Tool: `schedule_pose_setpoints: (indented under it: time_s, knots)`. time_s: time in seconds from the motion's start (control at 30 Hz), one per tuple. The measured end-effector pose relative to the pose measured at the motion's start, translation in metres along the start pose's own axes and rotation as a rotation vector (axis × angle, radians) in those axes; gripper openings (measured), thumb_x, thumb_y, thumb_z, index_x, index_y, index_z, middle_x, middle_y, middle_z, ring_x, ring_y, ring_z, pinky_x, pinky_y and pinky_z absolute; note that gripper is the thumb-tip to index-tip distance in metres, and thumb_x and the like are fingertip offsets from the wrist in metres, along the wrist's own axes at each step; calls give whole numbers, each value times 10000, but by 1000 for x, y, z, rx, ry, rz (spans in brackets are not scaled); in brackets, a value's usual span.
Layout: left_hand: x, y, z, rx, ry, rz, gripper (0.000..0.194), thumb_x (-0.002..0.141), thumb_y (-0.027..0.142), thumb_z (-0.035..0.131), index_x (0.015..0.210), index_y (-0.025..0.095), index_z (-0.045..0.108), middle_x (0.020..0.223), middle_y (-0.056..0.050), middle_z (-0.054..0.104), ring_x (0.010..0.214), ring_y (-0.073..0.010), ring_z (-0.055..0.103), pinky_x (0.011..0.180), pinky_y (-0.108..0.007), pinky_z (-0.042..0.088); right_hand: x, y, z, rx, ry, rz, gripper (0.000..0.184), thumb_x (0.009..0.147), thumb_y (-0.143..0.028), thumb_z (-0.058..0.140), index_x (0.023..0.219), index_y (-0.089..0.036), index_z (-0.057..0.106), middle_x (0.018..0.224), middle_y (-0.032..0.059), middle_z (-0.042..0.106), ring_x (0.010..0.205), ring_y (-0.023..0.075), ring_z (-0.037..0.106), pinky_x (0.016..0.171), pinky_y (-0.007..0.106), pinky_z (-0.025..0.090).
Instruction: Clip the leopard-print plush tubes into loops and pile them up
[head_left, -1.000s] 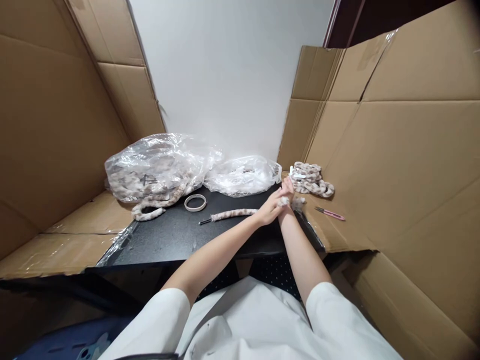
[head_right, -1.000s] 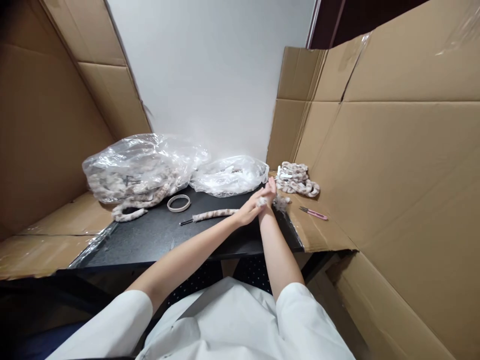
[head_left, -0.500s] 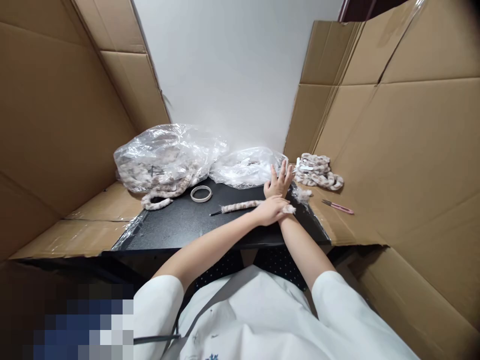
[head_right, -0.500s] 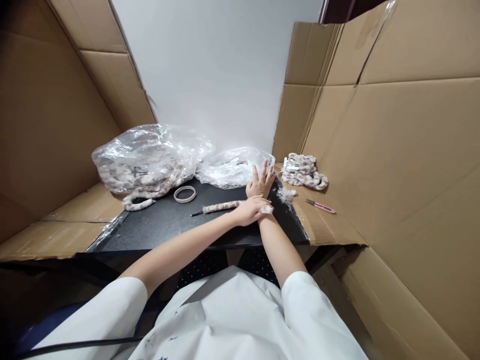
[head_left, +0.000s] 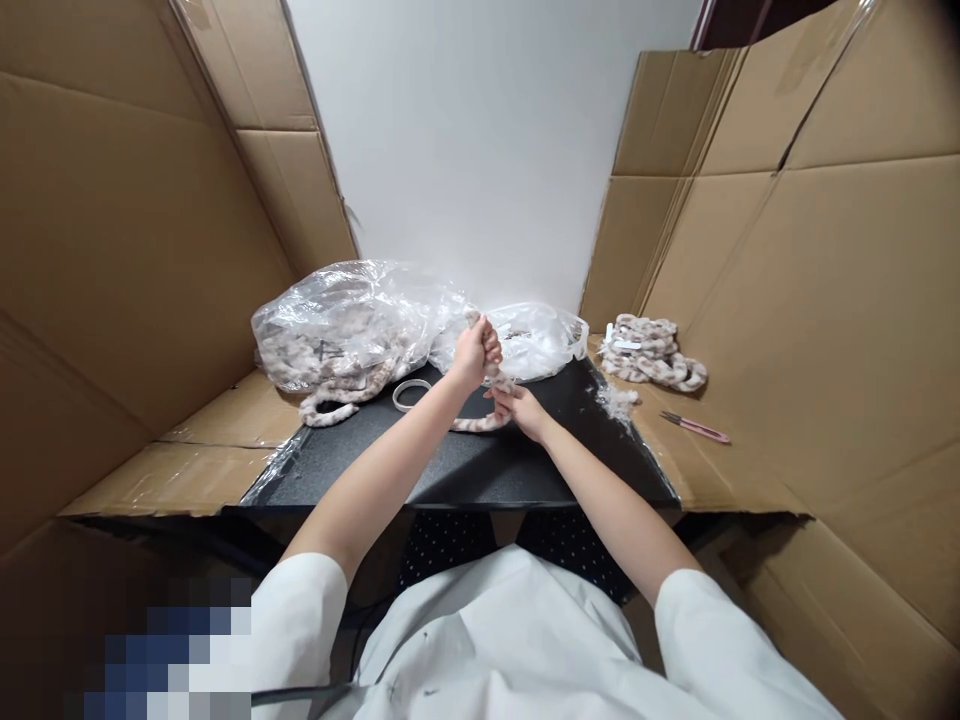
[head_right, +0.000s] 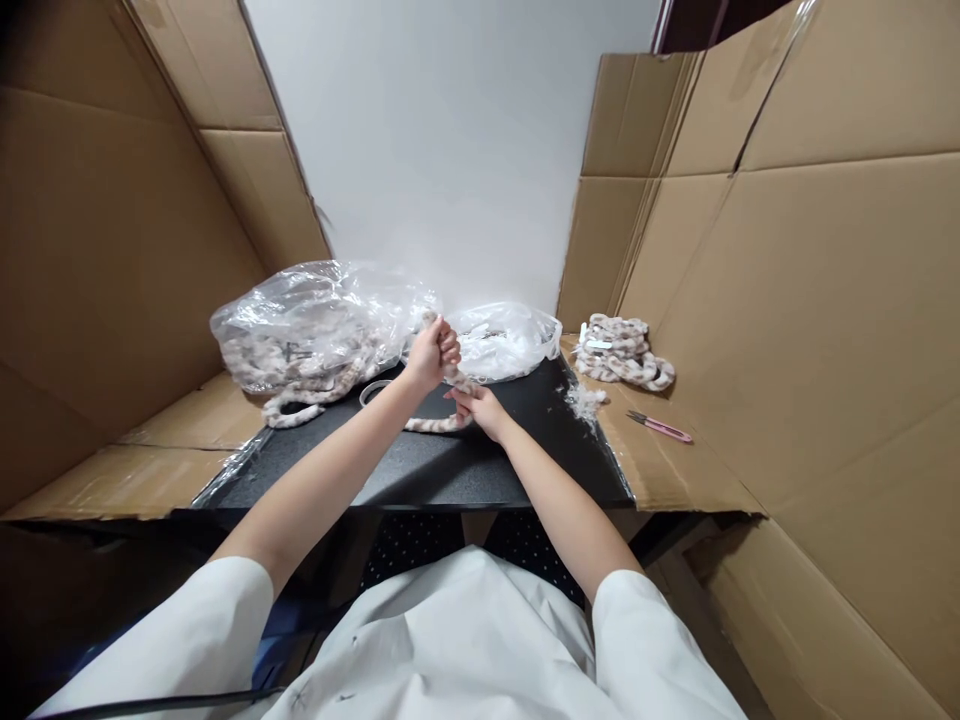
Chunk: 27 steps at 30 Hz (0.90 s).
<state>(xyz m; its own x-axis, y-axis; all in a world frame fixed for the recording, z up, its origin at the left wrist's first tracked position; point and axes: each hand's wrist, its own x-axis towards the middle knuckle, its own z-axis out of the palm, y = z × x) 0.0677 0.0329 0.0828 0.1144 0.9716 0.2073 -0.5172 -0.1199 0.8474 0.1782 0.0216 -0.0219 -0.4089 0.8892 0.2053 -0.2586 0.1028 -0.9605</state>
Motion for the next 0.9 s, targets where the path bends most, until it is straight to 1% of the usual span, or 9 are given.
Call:
schedule_pose_setpoints:
  time_s: [0.13,0.27,0.43,0.53,0.63,0.7,0.73,0.8,0.9]
  knots:
    - [1,29,-20,-148,48,-115,460,1019,341,305,600,197,185,435,93,167,313,-45,133,351,-172,123,-5,-9,-3,156,-44,171,386,807,-551,652,708,-196,536,436,-135,220,373,45,162,445,201,358]
    - [1,55,-42,-198,129,-73,437,1026,309,231,613,204,134,438,88,122,324,-60,96,353,-186,89,-8,-18,-5,195,-161,305,382,937,-412,506,635,-195,417,466,-117,195,402,53,97,392,162,217]
    - [0,89,-51,-207,156,46,425,1023,301,203,617,207,118,465,85,55,363,-72,39,371,-191,56,-9,-22,-2,203,-263,395,395,996,-324,337,623,-199,362,483,-106,171,416,67,50,381,161,174]
    - [4,112,-54,-211,169,103,433,1027,316,199,613,206,137,480,82,27,377,-77,17,376,-190,44,-10,-24,-3,186,-300,421,382,1001,-282,288,638,-195,367,487,-105,180,416,66,49,390,156,201]
    - [15,134,-69,-236,170,162,449,1018,371,250,607,214,155,461,79,33,367,-88,5,363,-211,24,-11,-26,-4,134,-336,422,332,982,-274,341,663,-192,386,492,-108,211,403,57,81,394,152,222]
    - [24,146,-85,-280,107,195,459,1002,405,295,603,222,158,431,75,53,348,-97,3,347,-229,8,-11,-26,-5,87,-332,407,297,953,-286,416,673,-188,406,494,-109,243,391,47,127,392,148,225]
    - [28,150,-94,-300,26,207,457,997,410,310,603,225,169,423,72,73,340,-101,16,342,-231,11,-11,-25,-7,61,-317,401,289,935,-294,454,670,-185,419,492,-108,260,385,41,153,388,146,222]
    - [31,151,-109,-274,-76,246,446,991,416,329,613,225,187,422,69,83,335,-98,34,334,-213,13,-11,-23,-11,3,-259,389,281,897,-317,520,662,-174,461,481,-102,306,371,32,203,373,146,209]
    - [21,130,-117,99,91,294,426,975,345,416,636,211,196,433,75,123,361,-72,61,344,-174,39,-9,-20,-20,-75,-71,338,198,819,-319,625,724,-154,570,476,-78,424,351,30,287,347,152,216]
